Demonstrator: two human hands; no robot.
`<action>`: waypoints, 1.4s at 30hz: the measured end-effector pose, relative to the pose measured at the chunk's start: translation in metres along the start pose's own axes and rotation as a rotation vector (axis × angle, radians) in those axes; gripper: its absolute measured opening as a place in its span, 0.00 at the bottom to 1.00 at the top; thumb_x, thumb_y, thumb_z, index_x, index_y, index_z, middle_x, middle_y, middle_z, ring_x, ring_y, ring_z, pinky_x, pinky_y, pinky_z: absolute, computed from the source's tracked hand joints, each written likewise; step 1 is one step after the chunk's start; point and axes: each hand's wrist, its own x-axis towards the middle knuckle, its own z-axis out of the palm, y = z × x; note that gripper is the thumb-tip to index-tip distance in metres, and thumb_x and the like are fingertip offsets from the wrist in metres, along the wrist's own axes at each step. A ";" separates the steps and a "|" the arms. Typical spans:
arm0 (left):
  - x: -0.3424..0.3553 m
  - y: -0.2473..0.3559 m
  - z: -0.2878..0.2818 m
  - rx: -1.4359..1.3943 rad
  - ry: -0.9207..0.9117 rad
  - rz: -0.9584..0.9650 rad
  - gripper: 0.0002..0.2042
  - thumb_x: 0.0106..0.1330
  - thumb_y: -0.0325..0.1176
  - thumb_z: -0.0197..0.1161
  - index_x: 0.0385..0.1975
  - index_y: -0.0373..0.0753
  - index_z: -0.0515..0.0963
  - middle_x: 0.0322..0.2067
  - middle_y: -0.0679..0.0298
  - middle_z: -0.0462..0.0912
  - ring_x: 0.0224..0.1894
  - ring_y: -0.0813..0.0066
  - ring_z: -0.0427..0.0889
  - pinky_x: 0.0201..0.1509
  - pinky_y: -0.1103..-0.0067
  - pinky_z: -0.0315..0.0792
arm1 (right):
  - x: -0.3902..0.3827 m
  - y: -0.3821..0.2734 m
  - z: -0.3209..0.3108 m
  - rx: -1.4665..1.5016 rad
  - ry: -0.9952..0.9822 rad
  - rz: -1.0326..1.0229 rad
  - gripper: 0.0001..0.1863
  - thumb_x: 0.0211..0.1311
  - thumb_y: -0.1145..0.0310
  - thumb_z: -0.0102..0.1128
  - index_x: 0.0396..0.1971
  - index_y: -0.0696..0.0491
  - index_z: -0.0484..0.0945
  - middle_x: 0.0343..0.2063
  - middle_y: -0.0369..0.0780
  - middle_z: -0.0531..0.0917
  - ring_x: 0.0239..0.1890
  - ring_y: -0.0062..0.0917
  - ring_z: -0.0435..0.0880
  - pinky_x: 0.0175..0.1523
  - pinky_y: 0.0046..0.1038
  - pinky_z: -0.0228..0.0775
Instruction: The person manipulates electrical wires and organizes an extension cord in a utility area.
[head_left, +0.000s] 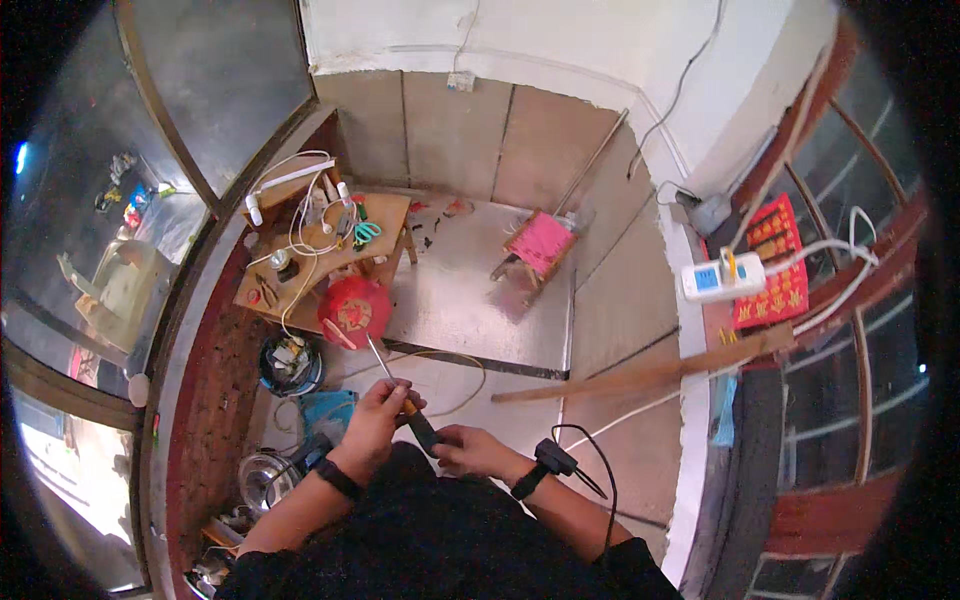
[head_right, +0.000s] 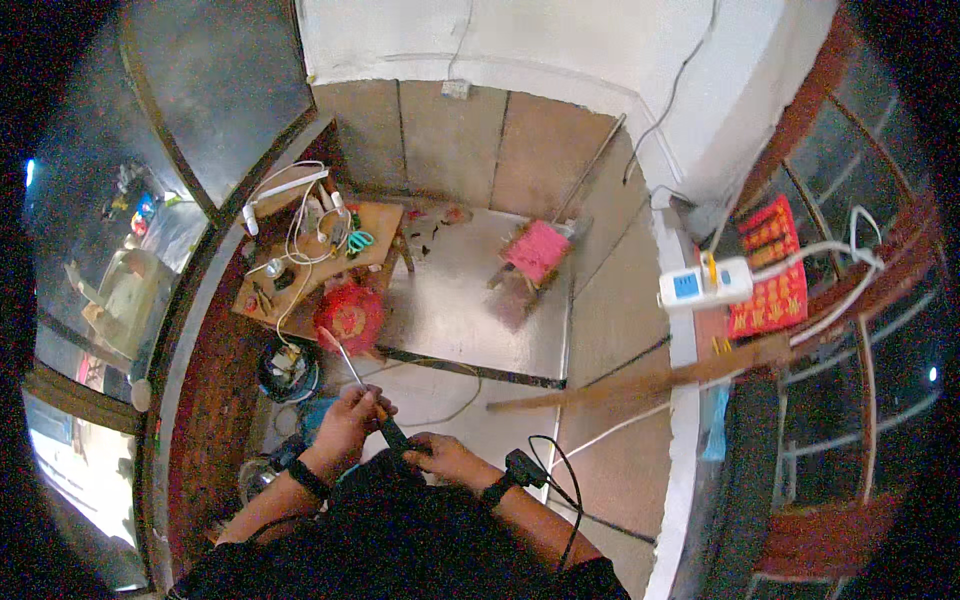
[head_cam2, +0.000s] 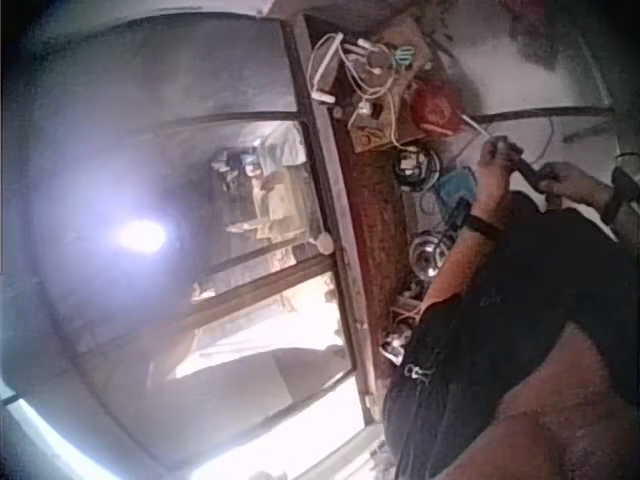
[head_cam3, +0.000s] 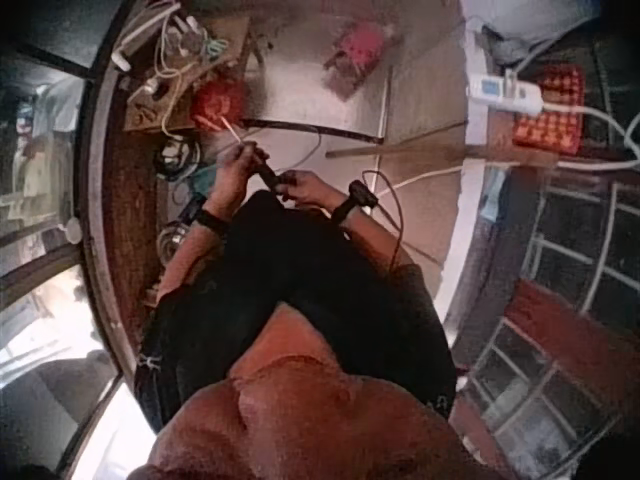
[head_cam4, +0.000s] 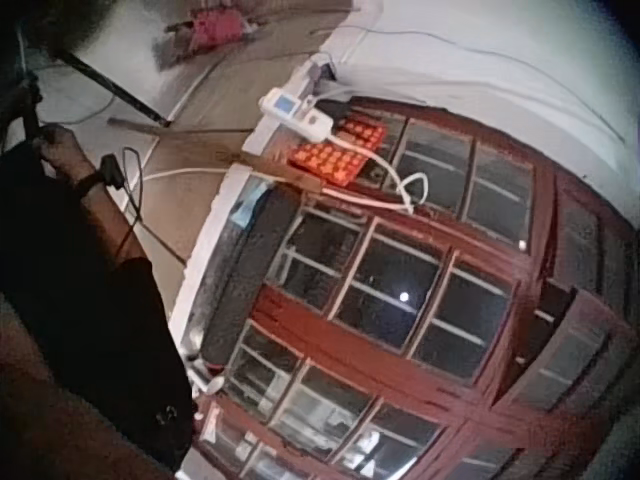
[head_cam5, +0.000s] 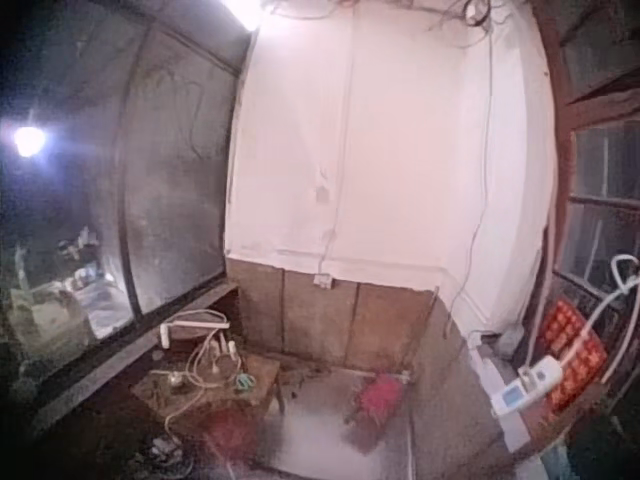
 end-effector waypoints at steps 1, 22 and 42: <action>0.012 0.006 0.002 -0.003 0.007 0.005 0.10 0.72 0.35 0.51 0.46 0.37 0.70 0.37 0.62 0.77 0.44 0.69 0.80 0.51 0.72 0.74 | 0.010 -0.004 -0.011 -0.023 0.002 -0.039 0.26 0.65 0.61 0.59 0.56 0.64 0.69 0.41 0.40 0.81 0.40 0.21 0.80 0.48 0.25 0.73; 0.325 0.128 -0.009 0.275 -0.205 -0.054 0.19 0.69 0.34 0.57 0.53 0.28 0.65 0.43 0.56 0.79 0.46 0.71 0.79 0.50 0.76 0.73 | 0.236 -0.166 -0.206 0.102 0.135 -0.014 0.23 0.68 0.59 0.54 0.53 0.63 0.70 0.38 0.43 0.82 0.41 0.25 0.82 0.50 0.26 0.73; 0.432 0.153 -0.090 0.688 0.349 0.177 0.27 0.61 0.52 0.59 0.55 0.42 0.71 0.43 0.53 0.83 0.43 0.55 0.83 0.45 0.66 0.75 | 0.448 -0.327 -0.289 -0.078 -0.184 0.041 0.20 0.70 0.62 0.52 0.56 0.57 0.69 0.46 0.45 0.79 0.44 0.34 0.82 0.49 0.33 0.75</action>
